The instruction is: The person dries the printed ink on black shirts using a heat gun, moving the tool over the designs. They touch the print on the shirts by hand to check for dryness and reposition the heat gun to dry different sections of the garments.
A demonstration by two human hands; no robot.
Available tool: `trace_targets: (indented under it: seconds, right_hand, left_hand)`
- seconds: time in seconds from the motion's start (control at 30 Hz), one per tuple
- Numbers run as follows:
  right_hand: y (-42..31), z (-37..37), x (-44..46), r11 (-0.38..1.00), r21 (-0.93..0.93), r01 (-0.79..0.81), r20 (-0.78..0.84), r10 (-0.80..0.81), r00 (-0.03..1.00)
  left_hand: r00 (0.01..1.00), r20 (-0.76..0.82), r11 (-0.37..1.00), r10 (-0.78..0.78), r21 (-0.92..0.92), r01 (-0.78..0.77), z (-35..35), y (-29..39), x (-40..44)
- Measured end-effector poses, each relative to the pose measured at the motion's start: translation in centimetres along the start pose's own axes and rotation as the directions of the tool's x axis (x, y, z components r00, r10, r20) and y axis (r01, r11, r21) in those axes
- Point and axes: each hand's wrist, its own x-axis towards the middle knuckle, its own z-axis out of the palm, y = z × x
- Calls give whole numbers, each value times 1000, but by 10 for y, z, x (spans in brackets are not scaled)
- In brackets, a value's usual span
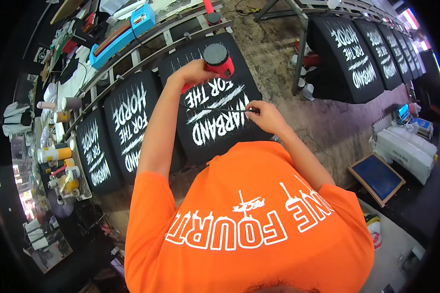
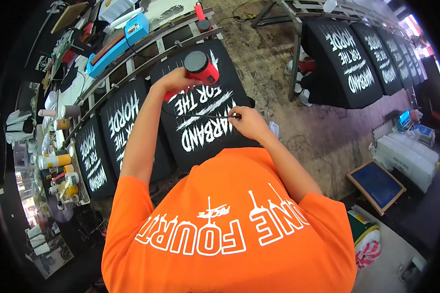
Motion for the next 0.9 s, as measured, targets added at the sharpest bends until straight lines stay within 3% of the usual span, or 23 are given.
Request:
trace_targets:
  seconds: [0.13, 0.3, 0.4, 0.63, 0.77, 0.9]
  right_hand:
    - [7, 3, -7, 1000, 30, -7, -36, 8, 999]
    - [10, 4, -10, 1000, 23, -20, -37, 21, 999]
    - [5, 4, -11, 999, 30, -27, -32, 28, 999]
    - [-21, 5, -8, 1000, -9, -11, 14, 11, 1000]
    - [-23, 18, -4, 999, 6, 33, 60, -33, 998]
    - [-33, 27, 2, 998, -19, 52, 113, -50, 992]
  left_hand:
    - [999, 4, 991, 50, 121, -50, 6, 16, 16]
    - [996, 39, 995, 75, 65, -78, 2, 35, 19]
    - [991, -13, 983, 133, 130, -130, 1, 36, 14]
    - [1000, -17, 987, -6, 163, 9, -12, 13, -11]
    - [1000, 6, 998, -11, 55, 11, -13, -16, -28]
    - [991, -40, 981, -125, 145, 130, -14, -31, -47]
